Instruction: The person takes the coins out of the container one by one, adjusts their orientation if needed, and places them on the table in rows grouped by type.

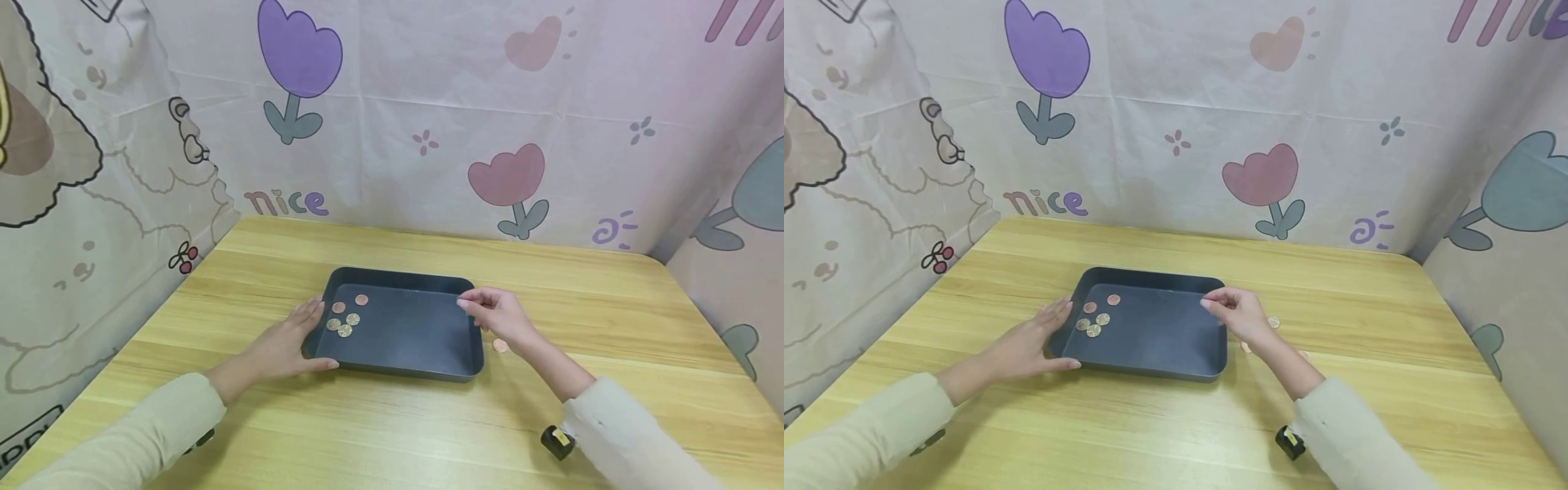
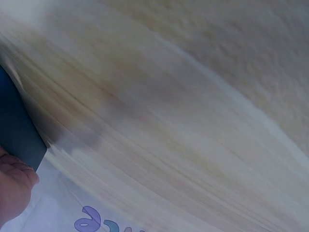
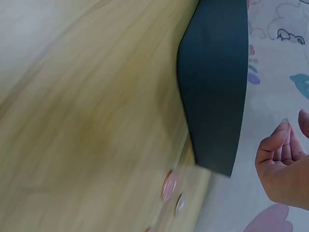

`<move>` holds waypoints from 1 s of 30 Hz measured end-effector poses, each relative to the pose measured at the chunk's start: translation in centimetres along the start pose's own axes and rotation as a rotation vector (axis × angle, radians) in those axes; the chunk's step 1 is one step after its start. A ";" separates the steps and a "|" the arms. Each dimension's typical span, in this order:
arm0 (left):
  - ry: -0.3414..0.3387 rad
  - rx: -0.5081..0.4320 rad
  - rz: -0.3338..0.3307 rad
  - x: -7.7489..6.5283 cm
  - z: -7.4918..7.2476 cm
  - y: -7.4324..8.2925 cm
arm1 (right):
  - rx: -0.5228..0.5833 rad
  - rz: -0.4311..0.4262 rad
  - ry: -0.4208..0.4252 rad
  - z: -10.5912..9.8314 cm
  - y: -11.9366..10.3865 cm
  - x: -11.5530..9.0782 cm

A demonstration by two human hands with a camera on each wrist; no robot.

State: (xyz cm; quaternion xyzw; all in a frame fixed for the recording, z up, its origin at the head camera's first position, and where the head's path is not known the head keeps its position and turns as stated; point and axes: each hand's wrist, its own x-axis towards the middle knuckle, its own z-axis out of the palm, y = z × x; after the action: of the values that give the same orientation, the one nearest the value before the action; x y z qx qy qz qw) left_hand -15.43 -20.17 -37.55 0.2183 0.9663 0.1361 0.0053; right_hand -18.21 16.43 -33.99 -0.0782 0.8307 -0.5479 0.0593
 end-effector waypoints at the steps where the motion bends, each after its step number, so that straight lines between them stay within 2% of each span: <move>1: 0.000 0.001 0.002 0.0 0.0 0.0 | -0.002 -0.006 -0.010 0.3 -0.1 0.2; 14: -0.002 -0.003 -0.005 0.0 -0.1 0.2 | -0.005 -0.123 -0.117 5.5 -1.9 2.8; 21: 0.007 -0.007 -0.004 0.0 0.0 0.2 | 0.022 -0.132 -0.161 8.5 -2.5 3.6; 30: -0.013 -0.008 -0.011 0.1 -0.1 0.1 | 0.047 -0.139 -0.196 12.3 -2.9 4.6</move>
State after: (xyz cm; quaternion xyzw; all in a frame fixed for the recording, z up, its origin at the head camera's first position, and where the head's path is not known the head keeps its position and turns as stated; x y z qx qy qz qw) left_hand -15.46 -20.08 -37.44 0.2138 0.9669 0.1383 0.0133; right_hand -20.21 3.28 -36.18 -0.1874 0.8004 -0.5599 0.1037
